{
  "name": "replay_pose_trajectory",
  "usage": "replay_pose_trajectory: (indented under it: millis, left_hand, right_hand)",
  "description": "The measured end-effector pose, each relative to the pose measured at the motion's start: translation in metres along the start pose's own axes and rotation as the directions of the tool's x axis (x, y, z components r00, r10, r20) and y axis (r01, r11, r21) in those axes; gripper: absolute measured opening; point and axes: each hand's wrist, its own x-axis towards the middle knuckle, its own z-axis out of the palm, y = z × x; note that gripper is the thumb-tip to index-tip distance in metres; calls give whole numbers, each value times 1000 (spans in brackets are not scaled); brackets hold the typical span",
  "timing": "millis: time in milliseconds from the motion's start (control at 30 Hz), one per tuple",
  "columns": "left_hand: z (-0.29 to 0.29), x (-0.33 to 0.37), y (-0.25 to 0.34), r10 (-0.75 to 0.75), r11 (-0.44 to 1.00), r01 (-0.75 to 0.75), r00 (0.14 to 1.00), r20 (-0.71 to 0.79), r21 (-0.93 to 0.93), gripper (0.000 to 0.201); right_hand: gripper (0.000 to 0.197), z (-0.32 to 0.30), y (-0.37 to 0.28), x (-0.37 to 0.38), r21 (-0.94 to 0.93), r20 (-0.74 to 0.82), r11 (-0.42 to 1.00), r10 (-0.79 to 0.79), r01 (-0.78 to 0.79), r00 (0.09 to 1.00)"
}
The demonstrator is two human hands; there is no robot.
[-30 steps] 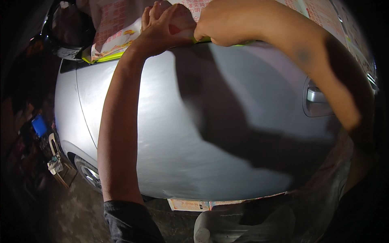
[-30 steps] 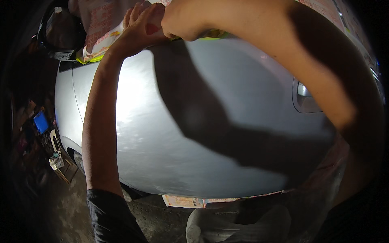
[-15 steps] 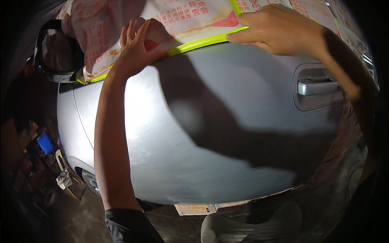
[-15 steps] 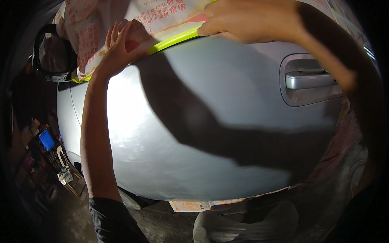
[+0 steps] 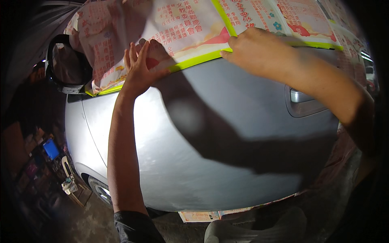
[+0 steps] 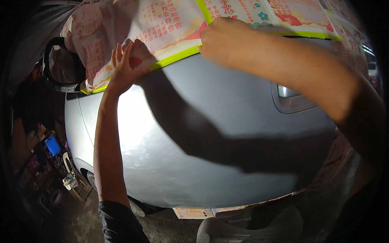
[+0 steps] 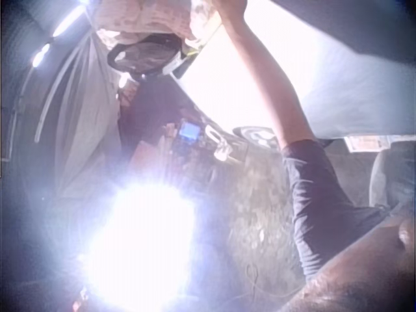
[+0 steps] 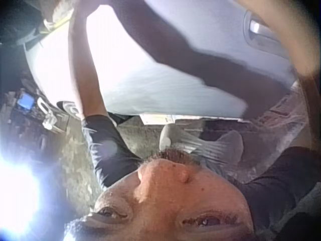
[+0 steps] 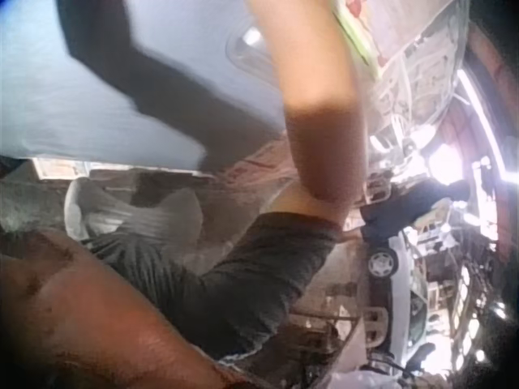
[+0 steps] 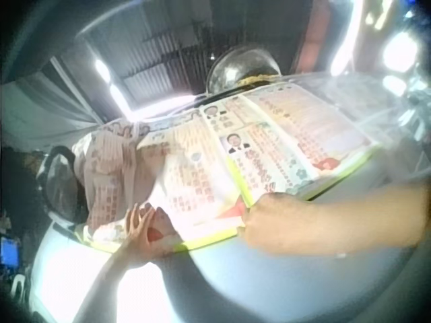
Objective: The person applies newspaper sheets to the side of a silver car using yellow masking tape. They smooth the paper against the vehicle's surface and secure the edges with tape, covering the door and window areas. The person handles the newspaper and tape roll repeatedly to ensure the masking is secure.
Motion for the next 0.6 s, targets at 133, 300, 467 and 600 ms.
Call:
replay_pose_trajectory:
  millis: [133, 300, 467, 600]
  left_hand:
    - [2, 2, 9, -1, 1000, 1, 1000, -13, 3, 119]
    - [6, 8, 28, -16, 1000, 16, 999, -33, -3, 123]
    - [9, 10, 41, -22, 999, 23, 999, -29, 36, 123]
    - [10, 11, 45, -19, 999, 20, 999, -44, 29, 123]
  right_hand:
    - [25, 5, 0, 0, -50, -52, 998, -28, 26, 998]
    - [24, -3, 0, 2, -20, 45, 1000, -8, 9, 999]
    - [22, 2, -3, 5, -63, 70, 998, -14, 18, 997]
    - [22, 4, -5, 4, -94, 46, 995, -11, 15, 999]
